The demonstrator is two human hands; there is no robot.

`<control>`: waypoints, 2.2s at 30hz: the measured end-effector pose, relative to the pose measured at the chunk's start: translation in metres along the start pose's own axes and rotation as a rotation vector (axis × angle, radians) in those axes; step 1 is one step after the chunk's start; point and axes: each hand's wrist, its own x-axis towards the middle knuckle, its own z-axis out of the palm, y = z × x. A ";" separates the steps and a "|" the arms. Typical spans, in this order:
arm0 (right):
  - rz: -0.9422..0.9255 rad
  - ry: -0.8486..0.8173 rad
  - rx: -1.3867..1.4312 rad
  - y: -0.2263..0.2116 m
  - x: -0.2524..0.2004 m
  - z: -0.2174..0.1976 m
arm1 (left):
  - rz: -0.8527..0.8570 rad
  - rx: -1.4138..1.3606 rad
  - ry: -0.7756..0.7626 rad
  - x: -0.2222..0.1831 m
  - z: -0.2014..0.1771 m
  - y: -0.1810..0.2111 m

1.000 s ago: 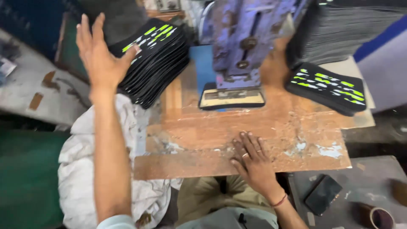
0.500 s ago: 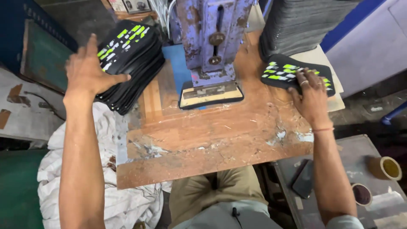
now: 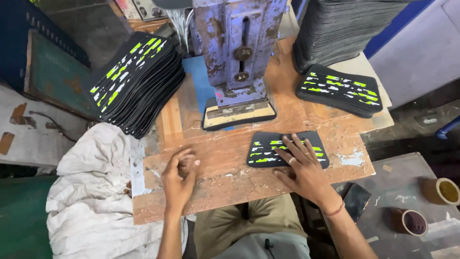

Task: Stamping decorative patterns or logos onto black shoe components using a manual press machine.

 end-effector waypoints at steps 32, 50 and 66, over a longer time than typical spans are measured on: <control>-0.057 -0.025 0.053 -0.035 -0.010 0.026 | -0.333 -0.331 -0.343 0.079 0.054 -0.023; -0.220 -0.045 -0.145 -0.050 0.114 0.093 | -0.323 -0.079 -0.518 -0.001 -0.105 -0.075; -0.203 -0.120 0.006 -0.063 0.059 0.086 | -0.270 -0.138 -0.481 -0.011 -0.102 -0.070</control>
